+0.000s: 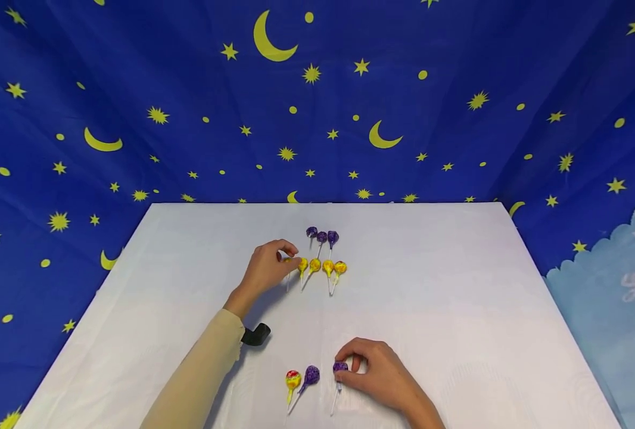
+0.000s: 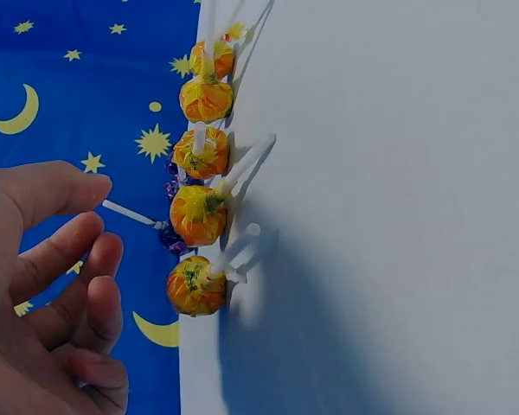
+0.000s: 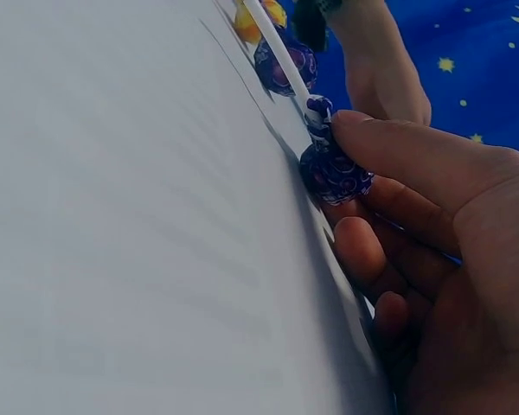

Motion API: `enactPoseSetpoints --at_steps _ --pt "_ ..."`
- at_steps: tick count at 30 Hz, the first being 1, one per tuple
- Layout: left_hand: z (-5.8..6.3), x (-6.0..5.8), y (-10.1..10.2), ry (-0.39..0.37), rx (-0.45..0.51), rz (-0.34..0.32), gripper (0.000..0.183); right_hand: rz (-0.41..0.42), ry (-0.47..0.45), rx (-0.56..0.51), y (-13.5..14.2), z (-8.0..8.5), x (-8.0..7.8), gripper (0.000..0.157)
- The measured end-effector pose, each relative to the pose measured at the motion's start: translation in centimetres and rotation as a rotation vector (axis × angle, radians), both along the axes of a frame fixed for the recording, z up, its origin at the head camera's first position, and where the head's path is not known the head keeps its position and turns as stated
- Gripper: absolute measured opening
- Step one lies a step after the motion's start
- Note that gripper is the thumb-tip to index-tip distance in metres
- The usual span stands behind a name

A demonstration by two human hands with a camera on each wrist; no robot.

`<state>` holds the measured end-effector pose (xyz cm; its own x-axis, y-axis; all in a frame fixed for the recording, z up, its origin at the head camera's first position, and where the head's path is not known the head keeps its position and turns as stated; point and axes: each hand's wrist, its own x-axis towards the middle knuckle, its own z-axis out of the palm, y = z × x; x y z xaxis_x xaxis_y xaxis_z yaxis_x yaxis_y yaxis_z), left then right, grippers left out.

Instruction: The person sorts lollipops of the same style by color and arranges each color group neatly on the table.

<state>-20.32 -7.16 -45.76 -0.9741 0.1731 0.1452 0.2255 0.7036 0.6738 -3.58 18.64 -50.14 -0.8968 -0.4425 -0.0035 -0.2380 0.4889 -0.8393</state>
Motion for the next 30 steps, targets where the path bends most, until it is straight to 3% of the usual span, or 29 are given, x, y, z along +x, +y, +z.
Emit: enactPoseSetpoints --at_steps 10,21,30 --pt "-0.4 1.9 -0.7 0.035 0.061 -0.030 0.020 -0.001 -0.016 0.011 -0.4 0.2 -0.1 0.019" --pt "-0.5 4.0 -1.0 -0.020 0.082 -0.109 0.022 -0.011 0.012 0.007 -0.5 0.2 -0.1 0.019" --pt "-0.9 5.9 -1.5 -0.126 0.110 -0.182 0.027 -0.016 -0.006 0.001 -0.5 -0.2 -0.1 0.019"
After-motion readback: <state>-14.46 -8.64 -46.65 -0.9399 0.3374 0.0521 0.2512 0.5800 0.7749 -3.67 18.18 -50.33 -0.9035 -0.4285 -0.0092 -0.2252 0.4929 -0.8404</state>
